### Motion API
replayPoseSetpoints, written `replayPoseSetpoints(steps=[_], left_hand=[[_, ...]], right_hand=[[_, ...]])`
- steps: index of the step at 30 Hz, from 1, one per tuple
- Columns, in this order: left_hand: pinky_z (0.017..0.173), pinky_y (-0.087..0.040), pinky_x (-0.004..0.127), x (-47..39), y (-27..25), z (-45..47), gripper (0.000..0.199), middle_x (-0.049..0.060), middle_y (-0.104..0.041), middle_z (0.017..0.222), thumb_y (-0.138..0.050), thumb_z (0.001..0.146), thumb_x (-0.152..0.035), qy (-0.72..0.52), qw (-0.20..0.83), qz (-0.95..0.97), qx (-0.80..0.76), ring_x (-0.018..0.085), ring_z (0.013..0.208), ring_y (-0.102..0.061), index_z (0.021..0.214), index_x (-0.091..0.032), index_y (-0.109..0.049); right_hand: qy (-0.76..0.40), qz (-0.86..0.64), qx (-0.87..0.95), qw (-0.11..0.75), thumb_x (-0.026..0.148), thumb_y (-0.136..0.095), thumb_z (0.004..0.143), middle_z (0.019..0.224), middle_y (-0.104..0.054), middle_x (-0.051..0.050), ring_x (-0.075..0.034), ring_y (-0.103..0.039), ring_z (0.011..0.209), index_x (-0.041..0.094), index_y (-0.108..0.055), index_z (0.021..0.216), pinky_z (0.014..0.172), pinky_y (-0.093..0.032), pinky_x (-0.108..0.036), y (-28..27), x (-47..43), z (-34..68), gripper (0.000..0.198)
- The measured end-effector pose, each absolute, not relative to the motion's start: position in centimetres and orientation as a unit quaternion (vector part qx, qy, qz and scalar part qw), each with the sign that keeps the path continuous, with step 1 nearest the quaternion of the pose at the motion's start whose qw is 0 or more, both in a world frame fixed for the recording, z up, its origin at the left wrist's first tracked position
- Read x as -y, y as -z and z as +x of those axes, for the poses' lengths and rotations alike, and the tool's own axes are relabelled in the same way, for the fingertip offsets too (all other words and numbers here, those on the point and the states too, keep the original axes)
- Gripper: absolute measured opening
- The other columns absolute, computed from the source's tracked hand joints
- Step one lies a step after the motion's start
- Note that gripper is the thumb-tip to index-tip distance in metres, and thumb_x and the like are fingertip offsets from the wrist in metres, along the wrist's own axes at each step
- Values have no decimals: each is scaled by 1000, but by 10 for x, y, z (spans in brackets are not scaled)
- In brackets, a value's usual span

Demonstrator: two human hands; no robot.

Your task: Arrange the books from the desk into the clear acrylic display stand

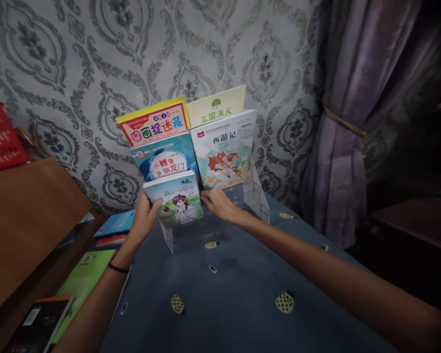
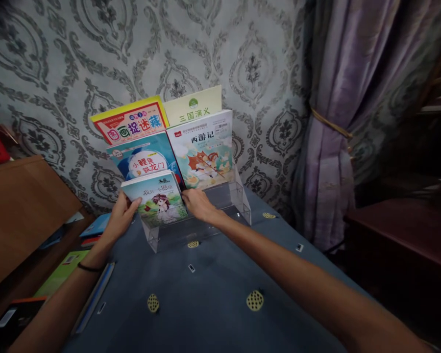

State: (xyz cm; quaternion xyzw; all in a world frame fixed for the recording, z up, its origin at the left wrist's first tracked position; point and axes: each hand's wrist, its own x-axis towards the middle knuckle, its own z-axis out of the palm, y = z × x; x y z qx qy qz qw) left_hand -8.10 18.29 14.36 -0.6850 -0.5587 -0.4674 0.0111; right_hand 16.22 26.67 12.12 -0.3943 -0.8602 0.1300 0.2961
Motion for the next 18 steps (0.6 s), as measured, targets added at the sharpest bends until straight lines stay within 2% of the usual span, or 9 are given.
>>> replayPoseSetpoints(steps=[5, 11, 15, 18], left_hand=[[85, -52, 39, -181, -141, -78, 37, 10, -65, 102, -49, 90, -40, 457, 22, -660, 596, 26, 96, -64, 119, -16, -48], [84, -50, 38, -179, -142, -74, 39, 12, -65, 108, -48, 90, -41, 462, 26, -660, 593, 27, 99, -63, 120, -16, -46], [85, -49, 39, -179, -138, -76, 30, 10, -64, 99, -47, 91, -40, 464, 42, -656, 594, 26, 94, -62, 111, -17, -50], [90, -48, 39, -180, -136, -79, 27, 10, -64, 105, -47, 92, -37, 470, 54, -666, 576, 26, 101, -61, 111, -19, -52]], right_hand=[[-143, -369, 879, 267, 9, -45, 87, 81, -72, -9, -19, -61, 73, 13, -72, 89, 65, -36, -26, -129, -270, 158, 28], [-133, -371, 886, 246, 5, -47, 81, 82, -72, -10, -19, -59, 71, 12, -69, 92, 63, -35, -27, -133, -269, 158, 25], [-149, -391, 870, 260, 19, -53, 86, 80, -71, -8, -19, -59, 68, 14, -65, 97, 60, -32, -27, -128, -260, 156, 17], [-137, -396, 862, 285, 34, -52, 92, 82, -71, -10, -22, -61, 72, 15, -63, 97, 62, -33, -28, -122, -256, 154, 22]])
